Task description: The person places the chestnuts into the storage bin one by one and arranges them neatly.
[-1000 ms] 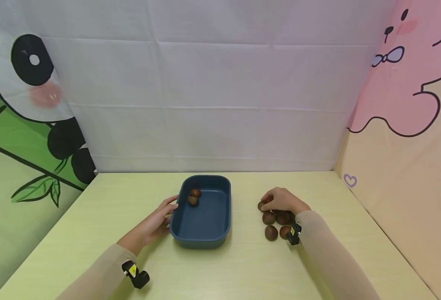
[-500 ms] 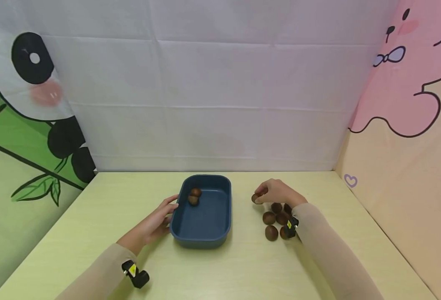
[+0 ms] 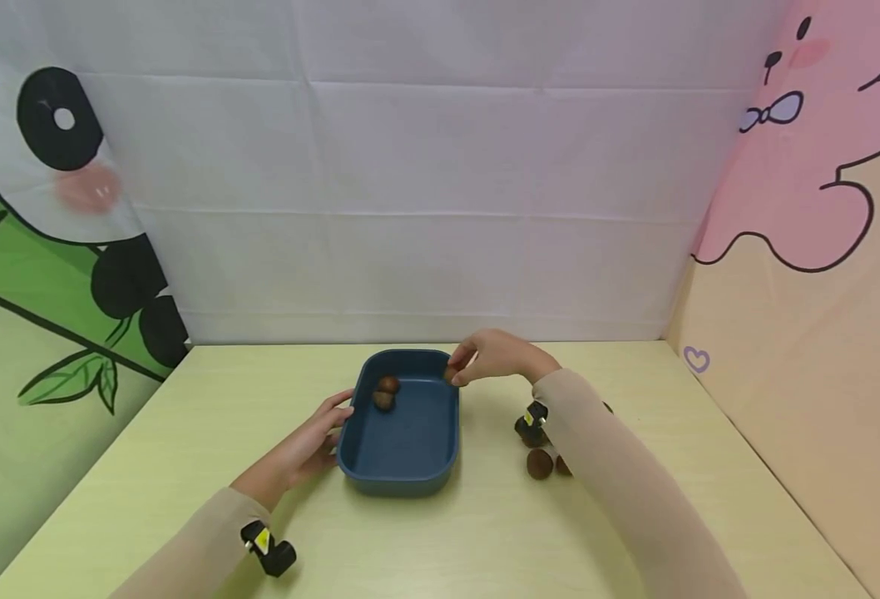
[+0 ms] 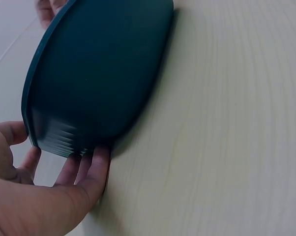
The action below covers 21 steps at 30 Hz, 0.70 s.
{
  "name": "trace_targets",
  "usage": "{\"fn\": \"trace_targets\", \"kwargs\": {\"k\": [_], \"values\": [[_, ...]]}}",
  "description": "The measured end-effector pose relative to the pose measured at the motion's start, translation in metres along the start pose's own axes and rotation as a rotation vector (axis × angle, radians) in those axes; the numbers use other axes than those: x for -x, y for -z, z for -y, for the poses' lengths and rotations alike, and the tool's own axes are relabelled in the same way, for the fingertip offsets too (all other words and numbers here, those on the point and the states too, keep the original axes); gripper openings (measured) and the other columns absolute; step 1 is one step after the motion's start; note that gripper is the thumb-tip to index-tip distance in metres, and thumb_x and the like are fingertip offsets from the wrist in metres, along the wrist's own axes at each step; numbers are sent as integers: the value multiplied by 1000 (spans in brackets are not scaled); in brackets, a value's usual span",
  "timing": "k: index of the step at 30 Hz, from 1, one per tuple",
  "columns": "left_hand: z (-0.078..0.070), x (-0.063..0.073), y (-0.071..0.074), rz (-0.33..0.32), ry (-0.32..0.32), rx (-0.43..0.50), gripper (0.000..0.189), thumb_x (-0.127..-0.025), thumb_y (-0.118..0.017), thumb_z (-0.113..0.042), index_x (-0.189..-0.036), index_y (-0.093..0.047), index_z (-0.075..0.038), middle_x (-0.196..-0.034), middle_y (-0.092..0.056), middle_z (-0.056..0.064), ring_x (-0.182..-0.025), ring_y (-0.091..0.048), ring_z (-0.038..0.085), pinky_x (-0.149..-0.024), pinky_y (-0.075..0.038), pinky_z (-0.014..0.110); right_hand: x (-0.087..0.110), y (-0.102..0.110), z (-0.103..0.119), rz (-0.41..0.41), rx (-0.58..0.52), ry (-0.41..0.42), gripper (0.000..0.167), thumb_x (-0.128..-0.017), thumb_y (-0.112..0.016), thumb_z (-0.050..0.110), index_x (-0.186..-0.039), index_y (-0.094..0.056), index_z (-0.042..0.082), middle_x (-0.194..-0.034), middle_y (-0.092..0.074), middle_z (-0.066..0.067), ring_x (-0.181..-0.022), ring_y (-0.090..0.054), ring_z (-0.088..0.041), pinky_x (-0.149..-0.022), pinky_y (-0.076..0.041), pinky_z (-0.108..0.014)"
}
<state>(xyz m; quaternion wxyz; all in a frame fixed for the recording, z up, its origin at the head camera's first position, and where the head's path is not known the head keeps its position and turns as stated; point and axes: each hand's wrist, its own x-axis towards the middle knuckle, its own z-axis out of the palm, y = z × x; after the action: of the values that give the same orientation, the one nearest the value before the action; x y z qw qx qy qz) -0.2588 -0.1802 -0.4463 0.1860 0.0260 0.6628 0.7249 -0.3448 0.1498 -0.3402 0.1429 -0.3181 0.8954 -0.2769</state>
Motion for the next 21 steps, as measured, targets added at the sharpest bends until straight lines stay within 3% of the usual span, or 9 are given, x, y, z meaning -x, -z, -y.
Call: {"fn": "trace_targets", "kwargs": {"k": [8,15,21], "values": [[-1,2,1,-8,-1,0,60,-107,-44,-33,-159,-16,-22,-154,-32,26,-128,-53,35,-94,-48,46,-43,-19,34,76,-23,16,34,-89,-78,25,-120,-72,12,-109,-71,5,-99,-65,-10,-86,-52,-30],[-2,2,1,-4,-2,-1,61,-107,-44,-33,-159,-15,-21,-154,-33,25,-127,-54,34,-93,-48,46,-74,-48,39,135,-25,10,35,-87,-80,26,-118,-74,10,-102,-73,6,-93,-67,-8,-89,-51,-29],[0,0,0,-7,5,-1,59,-106,-45,-32,-158,-18,-21,-154,-33,26,-127,-54,32,-95,-47,47,-87,-69,43,157,-4,-39,33,-86,-80,28,-115,-75,13,-100,-71,9,-92,-63,-7,-86,-50,-28]]}}
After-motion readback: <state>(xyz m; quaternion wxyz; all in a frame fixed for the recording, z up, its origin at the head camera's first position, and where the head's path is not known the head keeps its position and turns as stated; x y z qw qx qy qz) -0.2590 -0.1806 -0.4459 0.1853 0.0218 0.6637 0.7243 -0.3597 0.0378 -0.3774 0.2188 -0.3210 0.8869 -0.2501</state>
